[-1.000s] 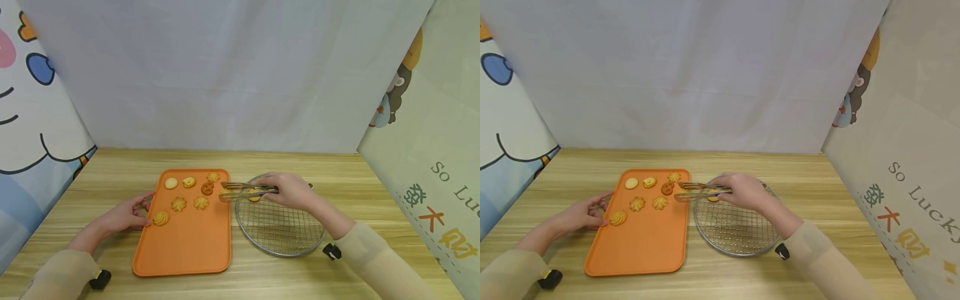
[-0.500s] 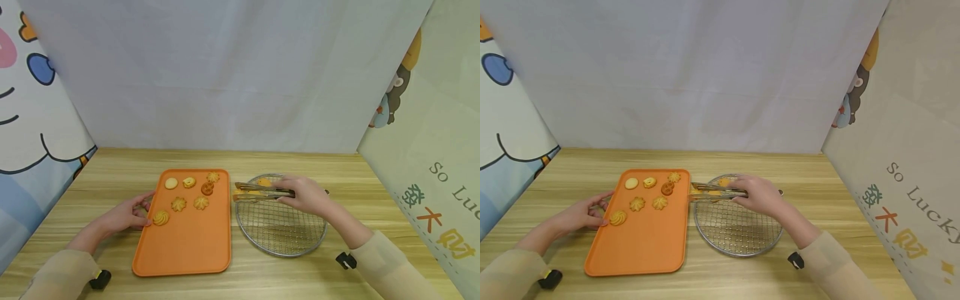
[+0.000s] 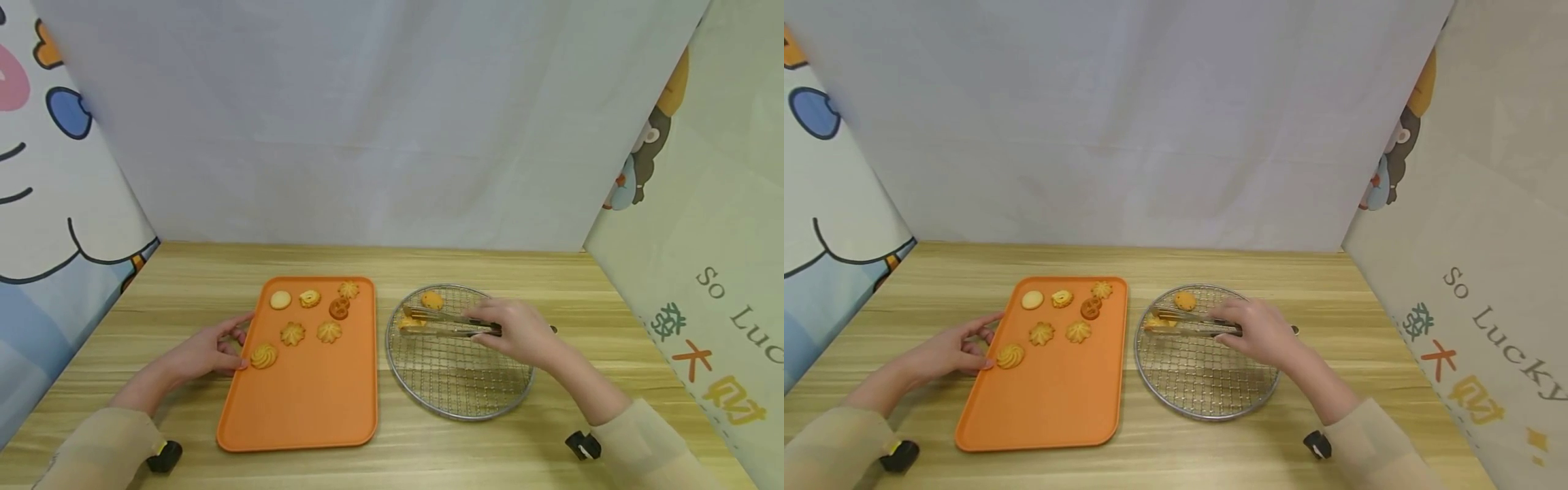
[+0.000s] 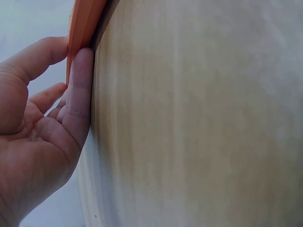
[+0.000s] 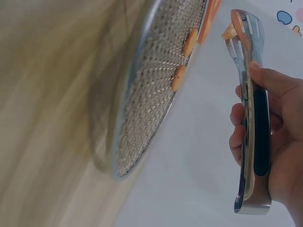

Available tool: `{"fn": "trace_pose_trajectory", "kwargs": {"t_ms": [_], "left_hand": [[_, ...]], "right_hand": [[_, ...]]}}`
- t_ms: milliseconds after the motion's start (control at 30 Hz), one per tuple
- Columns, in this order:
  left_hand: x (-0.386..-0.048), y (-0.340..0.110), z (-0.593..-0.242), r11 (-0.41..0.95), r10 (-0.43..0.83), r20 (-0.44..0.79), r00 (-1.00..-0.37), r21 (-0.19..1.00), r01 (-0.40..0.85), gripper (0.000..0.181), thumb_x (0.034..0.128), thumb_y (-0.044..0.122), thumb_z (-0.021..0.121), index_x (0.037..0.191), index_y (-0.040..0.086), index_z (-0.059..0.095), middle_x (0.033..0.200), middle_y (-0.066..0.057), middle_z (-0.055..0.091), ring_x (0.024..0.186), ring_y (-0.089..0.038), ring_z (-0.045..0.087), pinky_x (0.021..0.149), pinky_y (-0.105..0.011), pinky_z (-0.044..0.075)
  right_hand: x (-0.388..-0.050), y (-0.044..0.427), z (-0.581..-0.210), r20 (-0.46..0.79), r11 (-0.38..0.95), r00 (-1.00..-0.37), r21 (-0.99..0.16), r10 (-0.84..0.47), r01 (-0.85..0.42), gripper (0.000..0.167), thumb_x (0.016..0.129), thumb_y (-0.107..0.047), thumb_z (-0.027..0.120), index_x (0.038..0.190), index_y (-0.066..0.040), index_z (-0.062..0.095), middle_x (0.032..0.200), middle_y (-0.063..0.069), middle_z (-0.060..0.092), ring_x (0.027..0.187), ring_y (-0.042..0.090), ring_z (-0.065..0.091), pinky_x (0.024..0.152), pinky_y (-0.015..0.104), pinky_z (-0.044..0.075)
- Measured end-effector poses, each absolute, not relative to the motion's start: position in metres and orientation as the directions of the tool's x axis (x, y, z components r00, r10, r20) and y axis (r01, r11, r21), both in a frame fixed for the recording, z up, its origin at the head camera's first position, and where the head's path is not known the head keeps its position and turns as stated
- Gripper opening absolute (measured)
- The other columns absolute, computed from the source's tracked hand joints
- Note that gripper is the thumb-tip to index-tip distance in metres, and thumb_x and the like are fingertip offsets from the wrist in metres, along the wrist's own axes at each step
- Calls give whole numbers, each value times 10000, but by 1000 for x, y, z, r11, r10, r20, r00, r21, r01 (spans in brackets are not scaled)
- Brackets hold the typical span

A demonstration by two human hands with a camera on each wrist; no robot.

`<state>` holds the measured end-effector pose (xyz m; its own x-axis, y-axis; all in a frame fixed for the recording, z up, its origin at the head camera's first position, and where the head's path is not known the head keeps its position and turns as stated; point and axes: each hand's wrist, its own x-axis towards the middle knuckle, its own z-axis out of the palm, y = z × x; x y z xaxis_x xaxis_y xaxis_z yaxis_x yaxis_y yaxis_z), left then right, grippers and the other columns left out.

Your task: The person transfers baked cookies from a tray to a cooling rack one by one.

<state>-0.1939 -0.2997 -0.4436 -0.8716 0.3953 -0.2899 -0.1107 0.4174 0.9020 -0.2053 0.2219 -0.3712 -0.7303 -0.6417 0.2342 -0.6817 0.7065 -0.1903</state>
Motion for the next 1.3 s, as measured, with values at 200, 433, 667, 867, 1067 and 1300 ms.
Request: {"fn": "trace_pose_trajectory", "kwargs": {"t_ms": [200, 433, 667, 867, 1067, 1300], "left_hand": [[-194, -300, -443, 417, 397, -288, -871, 902, -109, 937, 827, 120, 721, 1519, 52, 93, 1141, -197, 347, 798, -194, 576, 730, -349, 546], [-193, -300, -442, 431, 392, -283, -875, 897, -97, 941, 819, 137, 732, 1516, 45, 106, 1137, -198, 358, 790, -194, 582, 724, -339, 544], [-192, -300, -441, 436, 389, -279, -878, 895, -91, 941, 820, 146, 733, 1517, 50, 108, 1144, -197, 361, 783, -187, 577, 720, -335, 544], [-191, -299, -441, 427, 388, -279, -878, 899, -97, 940, 821, 142, 731, 1519, 56, 107, 1145, -194, 359, 786, -186, 576, 723, -336, 544], [-192, -300, -441, 425, 386, -282, -878, 899, -102, 941, 820, 144, 732, 1520, 64, 109, 1153, -193, 360, 783, -185, 573, 726, -335, 543], [-192, -300, -442, 417, 392, -283, -876, 903, -105, 943, 823, 147, 730, 1524, 79, 102, 1155, -195, 353, 777, -187, 567, 728, -338, 542]], "right_hand": [[-200, 223, -378, 208, 720, -751, -213, -627, -660, 389, 825, -228, 733, 1200, -159, 660, 1150, 39, 647, 621, -29, 525, 559, 216, 425], [-196, 222, -385, 214, 720, -751, -215, -625, -660, 365, 820, -233, 737, 1173, -164, 672, 1146, 27, 649, 689, 50, 596, 589, 239, 461], [-196, 222, -392, 216, 722, -748, -200, -627, -663, 376, 821, -259, 734, 1174, -146, 673, 1151, 41, 652, 845, 159, 660, 657, 314, 515], [-198, 221, -395, 210, 723, -750, -199, -627, -661, 380, 824, -261, 730, 1179, -138, 671, 1149, 51, 651, 913, 208, 659, 662, 327, 519], [-199, 221, -396, 185, 729, -754, -195, -630, -657, 385, 826, -271, 728, 1186, -149, 669, 1162, 49, 648, 919, 208, 657, 631, 301, 501], [-201, 221, -399, 166, 729, -755, -198, -634, -655, 399, 823, -279, 730, 1193, -147, 666, 1175, 38, 644, 960, 215, 649, 683, 368, 524]]}}
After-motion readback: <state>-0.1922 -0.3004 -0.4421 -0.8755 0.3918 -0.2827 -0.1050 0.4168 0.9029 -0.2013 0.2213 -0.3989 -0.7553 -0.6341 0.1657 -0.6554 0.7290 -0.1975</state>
